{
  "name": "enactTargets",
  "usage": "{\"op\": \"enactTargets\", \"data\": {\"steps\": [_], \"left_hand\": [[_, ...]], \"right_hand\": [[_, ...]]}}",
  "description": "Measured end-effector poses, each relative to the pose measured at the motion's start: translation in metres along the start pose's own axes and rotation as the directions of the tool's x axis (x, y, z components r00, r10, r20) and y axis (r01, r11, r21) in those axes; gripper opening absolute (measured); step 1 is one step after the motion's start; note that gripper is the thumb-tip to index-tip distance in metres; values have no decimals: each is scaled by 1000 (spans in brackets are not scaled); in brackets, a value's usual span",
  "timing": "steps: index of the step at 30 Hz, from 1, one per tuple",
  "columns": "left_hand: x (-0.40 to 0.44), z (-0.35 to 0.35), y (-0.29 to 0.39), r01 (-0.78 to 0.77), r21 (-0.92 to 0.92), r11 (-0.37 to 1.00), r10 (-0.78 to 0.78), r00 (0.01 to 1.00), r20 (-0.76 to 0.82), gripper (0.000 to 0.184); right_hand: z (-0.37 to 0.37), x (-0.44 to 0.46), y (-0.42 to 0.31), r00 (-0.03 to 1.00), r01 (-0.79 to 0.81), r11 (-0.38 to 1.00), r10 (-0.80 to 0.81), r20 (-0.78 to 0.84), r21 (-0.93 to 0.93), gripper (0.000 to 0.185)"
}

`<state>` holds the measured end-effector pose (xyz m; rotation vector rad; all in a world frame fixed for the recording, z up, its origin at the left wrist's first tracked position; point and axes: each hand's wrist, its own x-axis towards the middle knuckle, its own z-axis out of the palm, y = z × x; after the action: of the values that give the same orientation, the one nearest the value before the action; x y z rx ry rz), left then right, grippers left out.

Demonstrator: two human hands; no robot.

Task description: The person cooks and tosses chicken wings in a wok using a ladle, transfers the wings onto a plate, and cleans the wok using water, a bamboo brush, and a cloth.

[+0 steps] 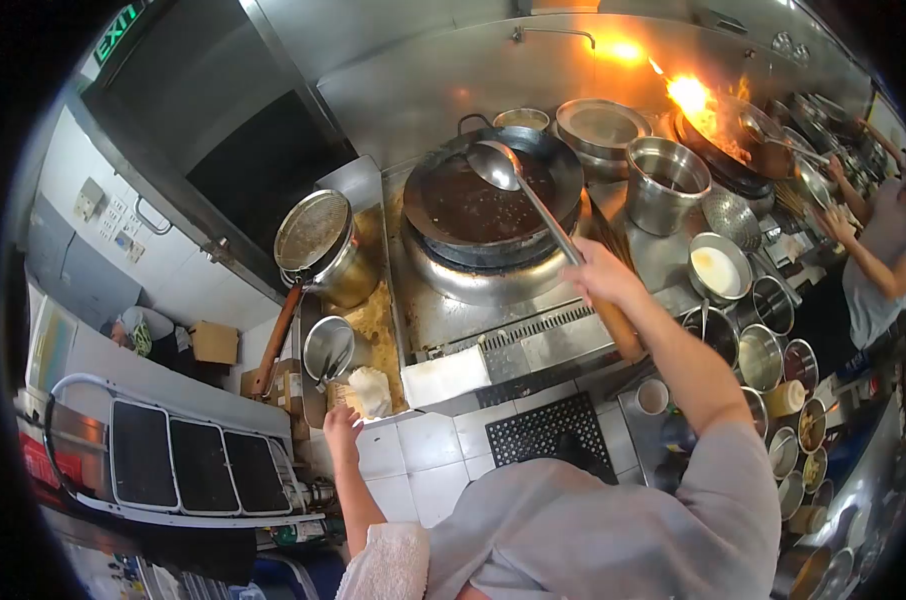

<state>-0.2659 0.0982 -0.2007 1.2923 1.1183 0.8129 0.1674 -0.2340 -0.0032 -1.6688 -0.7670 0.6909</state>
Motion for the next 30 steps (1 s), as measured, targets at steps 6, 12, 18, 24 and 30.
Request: {"op": "enactTargets", "data": {"steps": [6,12,18,24,30], "left_hand": [[4,48,4,-169,706,687,357,926,-126,64],[40,53,-14,-110,613,782,103,994,47,70],[13,54,-2,42,272,961,-133,936,326,46],[-85,37,-16,533,-649,542,-41,788,614,59],[-176,-11,-51,609,-756,239,-113,791,602,62]], "right_hand": [[-23,76,25,982,-147,989,144,121,19,15],[-9,89,-5,840,-532,199,250,482,823,17],[18,114,-42,761,-616,-221,82,644,756,19],[75,138,-111,664,-721,-307,-49,746,621,17],[146,169,-166,647,-760,-166,-100,756,628,17]]}}
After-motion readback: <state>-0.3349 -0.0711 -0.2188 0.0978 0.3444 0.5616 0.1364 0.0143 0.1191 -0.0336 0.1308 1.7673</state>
